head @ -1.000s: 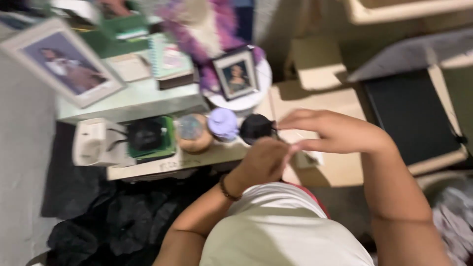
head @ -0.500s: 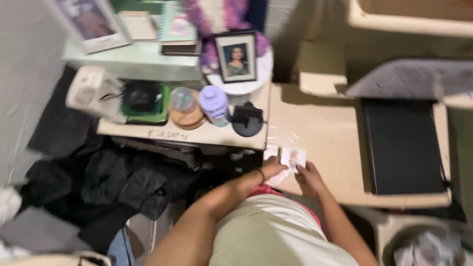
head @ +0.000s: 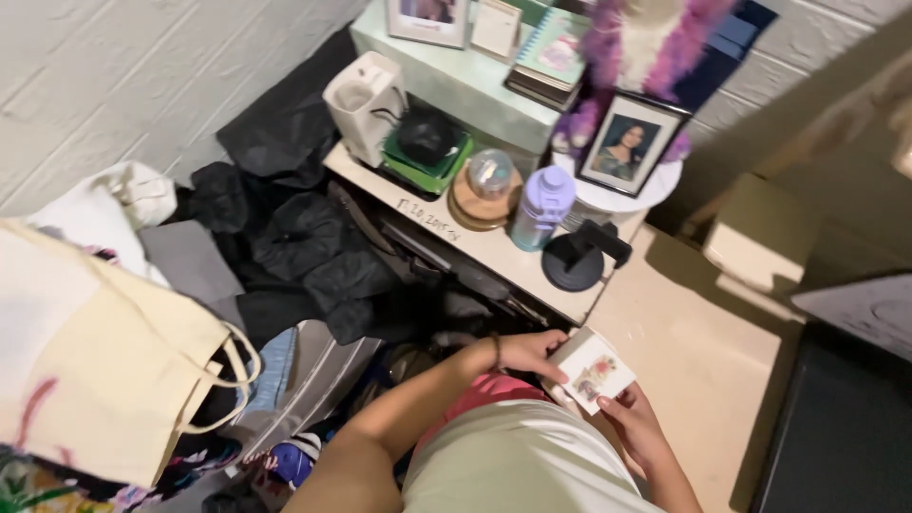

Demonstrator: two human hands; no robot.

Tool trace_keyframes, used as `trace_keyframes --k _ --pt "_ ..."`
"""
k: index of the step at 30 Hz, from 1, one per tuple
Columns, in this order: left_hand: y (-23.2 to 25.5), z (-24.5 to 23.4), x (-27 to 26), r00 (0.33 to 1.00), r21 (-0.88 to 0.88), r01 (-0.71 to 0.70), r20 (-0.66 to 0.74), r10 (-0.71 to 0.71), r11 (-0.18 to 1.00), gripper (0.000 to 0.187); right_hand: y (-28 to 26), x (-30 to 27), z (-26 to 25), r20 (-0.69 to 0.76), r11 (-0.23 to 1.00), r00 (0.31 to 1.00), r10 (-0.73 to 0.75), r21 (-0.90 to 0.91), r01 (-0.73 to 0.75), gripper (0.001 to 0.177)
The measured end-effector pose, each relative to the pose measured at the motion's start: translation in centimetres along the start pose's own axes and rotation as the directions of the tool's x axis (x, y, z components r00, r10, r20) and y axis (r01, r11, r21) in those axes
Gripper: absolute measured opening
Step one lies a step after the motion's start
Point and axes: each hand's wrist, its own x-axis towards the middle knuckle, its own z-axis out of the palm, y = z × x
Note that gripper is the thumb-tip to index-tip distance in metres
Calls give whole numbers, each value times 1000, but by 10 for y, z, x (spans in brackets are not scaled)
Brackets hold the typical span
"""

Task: Organizing items on a desk and wiping down a laptop.

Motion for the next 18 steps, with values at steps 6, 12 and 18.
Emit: trace_keyframes --k 6,12,18 --pt "73 -62 -88 984 -17 -161 -78 159 987 72 -69 13 92 211 981 972 -106 -135 136 57" --pt "143 -154 -148 724 -29 -626 -392 568 779 58 -104 22 175 347 976 933 -94 -151 155 19" --pt "171 -257 -169 486 -282 -794 -827 283 539 55 -101 71 191 237 973 959 -158 -127 192 28"
